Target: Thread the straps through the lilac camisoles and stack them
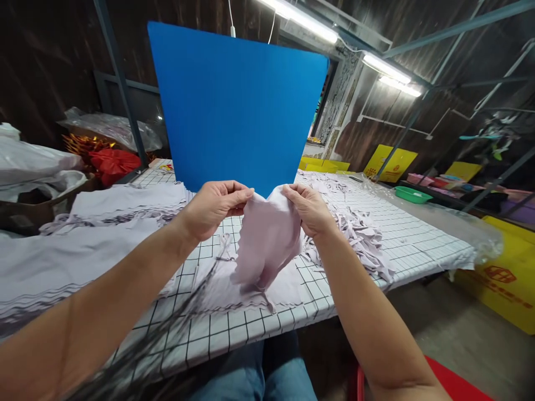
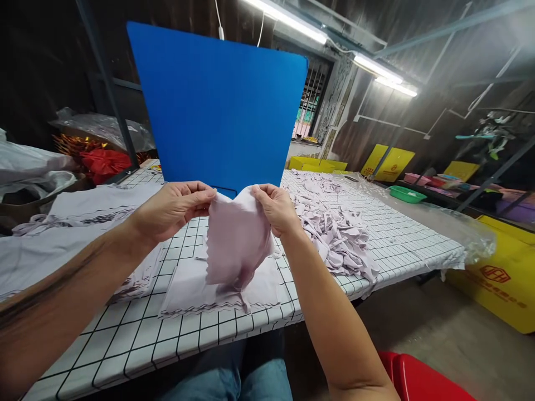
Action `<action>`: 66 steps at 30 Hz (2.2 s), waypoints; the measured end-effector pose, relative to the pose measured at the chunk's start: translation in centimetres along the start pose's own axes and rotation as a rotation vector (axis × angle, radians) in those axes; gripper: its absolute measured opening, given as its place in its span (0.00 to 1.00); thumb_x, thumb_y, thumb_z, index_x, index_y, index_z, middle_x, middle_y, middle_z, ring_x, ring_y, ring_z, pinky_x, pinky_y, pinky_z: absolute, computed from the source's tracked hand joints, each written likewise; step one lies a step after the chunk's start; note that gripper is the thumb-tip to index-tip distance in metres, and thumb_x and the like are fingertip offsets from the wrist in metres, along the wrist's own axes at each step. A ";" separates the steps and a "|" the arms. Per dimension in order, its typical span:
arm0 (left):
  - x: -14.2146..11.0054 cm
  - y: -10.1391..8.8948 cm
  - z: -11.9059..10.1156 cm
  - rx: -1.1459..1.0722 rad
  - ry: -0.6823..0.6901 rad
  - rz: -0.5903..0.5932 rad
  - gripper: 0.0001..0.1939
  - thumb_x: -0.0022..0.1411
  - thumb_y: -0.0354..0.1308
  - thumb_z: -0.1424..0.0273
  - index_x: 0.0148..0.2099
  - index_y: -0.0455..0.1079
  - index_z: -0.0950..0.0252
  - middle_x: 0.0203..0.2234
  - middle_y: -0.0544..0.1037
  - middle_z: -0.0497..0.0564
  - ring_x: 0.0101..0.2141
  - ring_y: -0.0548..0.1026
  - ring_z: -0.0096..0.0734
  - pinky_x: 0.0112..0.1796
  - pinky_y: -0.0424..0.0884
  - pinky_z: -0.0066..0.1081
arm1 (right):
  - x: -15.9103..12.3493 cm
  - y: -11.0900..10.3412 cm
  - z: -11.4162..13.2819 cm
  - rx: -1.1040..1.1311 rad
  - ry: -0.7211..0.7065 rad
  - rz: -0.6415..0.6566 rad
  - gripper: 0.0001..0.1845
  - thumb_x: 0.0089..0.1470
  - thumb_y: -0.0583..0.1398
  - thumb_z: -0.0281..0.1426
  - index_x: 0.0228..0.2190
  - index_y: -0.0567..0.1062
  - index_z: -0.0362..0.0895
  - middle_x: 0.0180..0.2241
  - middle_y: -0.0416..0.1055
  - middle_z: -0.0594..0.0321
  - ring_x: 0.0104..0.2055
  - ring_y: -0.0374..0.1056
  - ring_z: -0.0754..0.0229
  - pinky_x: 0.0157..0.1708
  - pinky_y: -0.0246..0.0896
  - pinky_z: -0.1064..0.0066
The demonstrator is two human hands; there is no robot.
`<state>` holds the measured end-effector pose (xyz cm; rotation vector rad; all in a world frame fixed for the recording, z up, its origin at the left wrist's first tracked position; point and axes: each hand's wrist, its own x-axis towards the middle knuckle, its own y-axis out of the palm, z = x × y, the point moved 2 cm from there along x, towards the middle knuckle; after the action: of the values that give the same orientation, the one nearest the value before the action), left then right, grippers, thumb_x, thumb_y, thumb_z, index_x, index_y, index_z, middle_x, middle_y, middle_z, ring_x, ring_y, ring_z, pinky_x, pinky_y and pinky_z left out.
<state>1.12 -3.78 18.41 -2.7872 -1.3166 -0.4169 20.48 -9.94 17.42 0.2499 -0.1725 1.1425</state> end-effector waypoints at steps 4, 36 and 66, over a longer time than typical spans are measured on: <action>0.4 -0.4 0.1 0.140 0.093 -0.080 0.18 0.50 0.70 0.59 0.35 0.71 0.67 0.23 0.75 0.47 0.25 0.72 0.27 0.30 0.70 0.30 | -0.3 -0.2 0.4 -0.019 -0.034 -0.006 0.21 0.38 0.71 0.44 0.26 0.72 0.43 0.23 0.69 0.68 0.25 0.60 0.68 0.24 0.54 0.75; 2.1 -0.2 -5.6 0.174 0.467 0.617 0.07 0.55 0.69 0.65 0.34 0.78 0.61 0.40 0.71 0.56 0.42 0.70 0.35 0.35 0.74 0.31 | -0.8 4.4 2.8 0.204 -0.250 0.897 0.16 0.50 0.68 0.39 0.36 0.72 0.43 0.32 0.69 0.65 0.35 0.68 0.66 0.39 0.68 0.73; 2.4 -2.6 -7.6 0.331 0.359 0.161 0.09 0.64 0.52 0.86 0.41 0.71 0.72 0.28 0.73 0.47 0.25 0.71 0.18 0.30 0.67 0.23 | -1.7 6.7 4.7 -0.132 -0.358 0.642 0.21 0.51 0.65 0.46 0.36 0.71 0.43 0.32 0.67 0.65 0.38 0.68 0.62 0.36 0.69 0.71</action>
<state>-1.17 -1.40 26.15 -2.3818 -0.9739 -0.5947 13.62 -10.14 22.19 0.2892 -0.6789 1.7077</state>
